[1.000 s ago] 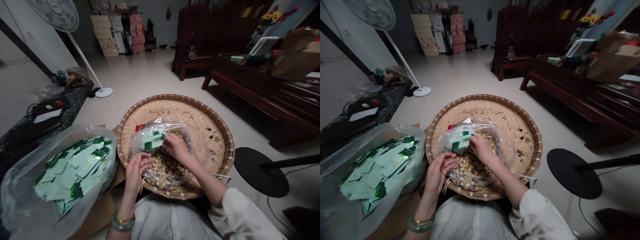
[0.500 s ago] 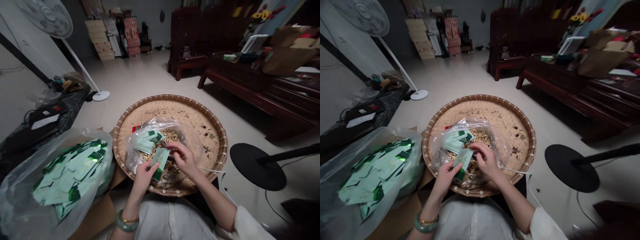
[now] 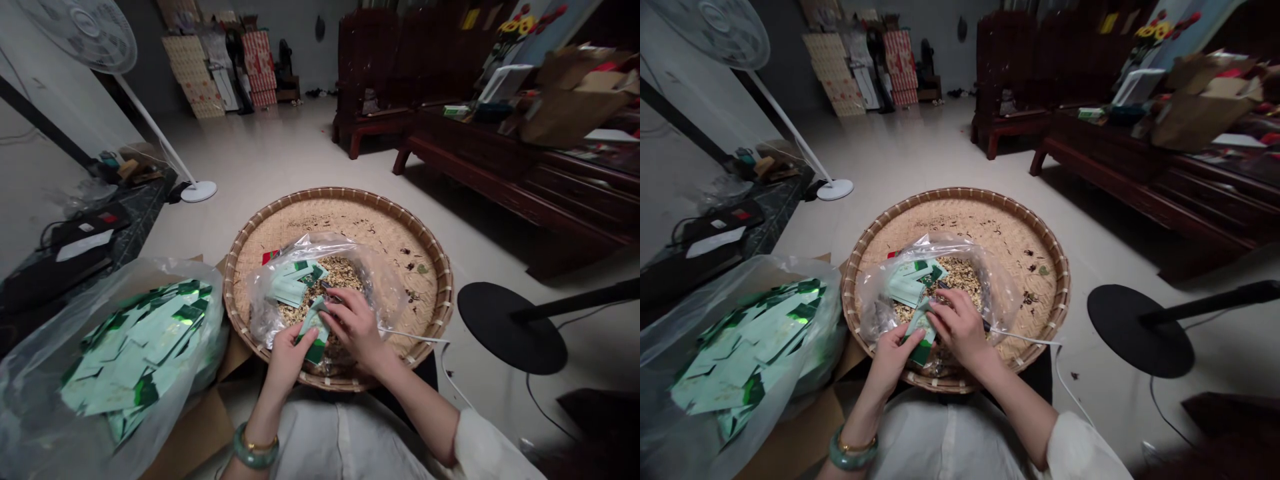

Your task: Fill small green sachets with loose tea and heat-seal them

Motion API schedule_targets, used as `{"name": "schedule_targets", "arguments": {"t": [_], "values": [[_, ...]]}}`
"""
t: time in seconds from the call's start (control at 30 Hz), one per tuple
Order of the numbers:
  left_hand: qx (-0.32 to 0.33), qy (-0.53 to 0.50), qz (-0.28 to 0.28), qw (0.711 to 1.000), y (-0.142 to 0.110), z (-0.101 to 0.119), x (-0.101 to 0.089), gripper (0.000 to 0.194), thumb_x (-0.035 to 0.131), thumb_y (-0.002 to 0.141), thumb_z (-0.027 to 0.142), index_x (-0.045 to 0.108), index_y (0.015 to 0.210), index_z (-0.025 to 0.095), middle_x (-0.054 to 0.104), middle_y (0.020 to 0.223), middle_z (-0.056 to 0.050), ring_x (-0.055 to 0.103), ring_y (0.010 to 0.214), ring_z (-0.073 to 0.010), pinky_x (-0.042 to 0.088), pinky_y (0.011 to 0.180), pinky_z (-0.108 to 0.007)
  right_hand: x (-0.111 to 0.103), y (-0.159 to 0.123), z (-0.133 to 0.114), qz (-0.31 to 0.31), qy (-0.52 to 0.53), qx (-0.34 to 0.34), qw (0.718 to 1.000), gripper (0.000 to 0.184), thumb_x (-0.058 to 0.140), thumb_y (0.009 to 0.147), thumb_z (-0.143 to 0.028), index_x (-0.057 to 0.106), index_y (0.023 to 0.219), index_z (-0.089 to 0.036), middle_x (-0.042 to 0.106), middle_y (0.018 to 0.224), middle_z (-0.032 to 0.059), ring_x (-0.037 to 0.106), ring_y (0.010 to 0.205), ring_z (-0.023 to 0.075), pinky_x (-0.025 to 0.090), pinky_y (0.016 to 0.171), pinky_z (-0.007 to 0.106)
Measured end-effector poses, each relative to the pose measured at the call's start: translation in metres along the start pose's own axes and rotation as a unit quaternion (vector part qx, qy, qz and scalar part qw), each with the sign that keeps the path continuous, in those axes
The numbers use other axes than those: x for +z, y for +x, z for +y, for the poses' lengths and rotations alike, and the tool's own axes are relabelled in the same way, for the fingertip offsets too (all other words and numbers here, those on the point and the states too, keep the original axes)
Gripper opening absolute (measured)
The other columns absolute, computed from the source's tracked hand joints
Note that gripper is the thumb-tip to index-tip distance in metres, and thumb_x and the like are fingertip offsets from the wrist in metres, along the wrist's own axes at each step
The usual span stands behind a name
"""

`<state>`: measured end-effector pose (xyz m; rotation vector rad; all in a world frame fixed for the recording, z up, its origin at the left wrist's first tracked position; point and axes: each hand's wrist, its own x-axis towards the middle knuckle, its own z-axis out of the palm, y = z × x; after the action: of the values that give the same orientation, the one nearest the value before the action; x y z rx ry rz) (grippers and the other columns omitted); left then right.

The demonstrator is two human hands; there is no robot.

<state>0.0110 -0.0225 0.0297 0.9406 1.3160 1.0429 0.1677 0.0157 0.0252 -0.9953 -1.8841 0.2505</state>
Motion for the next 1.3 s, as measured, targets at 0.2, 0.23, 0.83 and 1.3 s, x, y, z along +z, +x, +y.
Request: {"name": "schedule_targets", "arguments": {"t": [0.2,0.23,0.83,1.3], "values": [[0.037,-0.052,0.147,0.987,0.01,-0.009,-0.01,0.029,0.08,0.059,0.033,0.074,0.081,0.014,0.073,0.076,-0.004,0.064,0.072,-0.0179,0.055,0.067,-0.029,-0.006,0.002,-0.001,-0.047,0.044,-0.007,0.998,0.013,0.053,0.086,-0.013,0.064,0.088,-0.019,0.064,0.082,0.0078,0.053,0.081,0.0199,0.048,0.071,0.034],[0.029,-0.104,0.16,0.981,0.011,-0.01,-0.009,0.032,0.08,0.057,0.034,0.073,0.081,0.013,0.072,0.076,-0.004,0.064,0.069,-0.0171,0.056,0.065,-0.029,-0.006,0.001,-0.002,-0.057,0.064,0.004,0.996,0.014,0.052,0.087,-0.013,0.064,0.088,-0.018,0.065,0.08,0.0073,0.053,0.08,0.0195,0.048,0.07,0.033],[-0.037,-0.188,0.009,0.981,0.015,-0.013,-0.011,0.05,0.064,0.074,0.053,0.069,0.101,0.012,0.073,0.093,-0.012,0.067,0.094,-0.0268,0.055,0.079,-0.038,0.011,-0.005,0.0,-0.208,0.448,0.391,0.776,0.046,0.063,0.071,-0.06,0.069,0.08,-0.015,0.064,0.07,0.0008,0.053,0.055,0.0105,0.05,0.053,0.024],[0.354,0.478,-0.026,0.803,0.011,-0.012,-0.016,0.058,0.059,0.079,0.015,0.046,0.135,0.021,0.06,0.126,-0.012,0.05,0.114,-0.0316,0.042,0.094,-0.051,0.01,-0.009,0.005,-0.267,0.305,0.313,0.859,0.043,0.044,0.087,-0.053,0.061,0.076,-0.015,0.063,0.078,0.0015,0.055,0.074,0.0154,0.046,0.074,0.031]]}}
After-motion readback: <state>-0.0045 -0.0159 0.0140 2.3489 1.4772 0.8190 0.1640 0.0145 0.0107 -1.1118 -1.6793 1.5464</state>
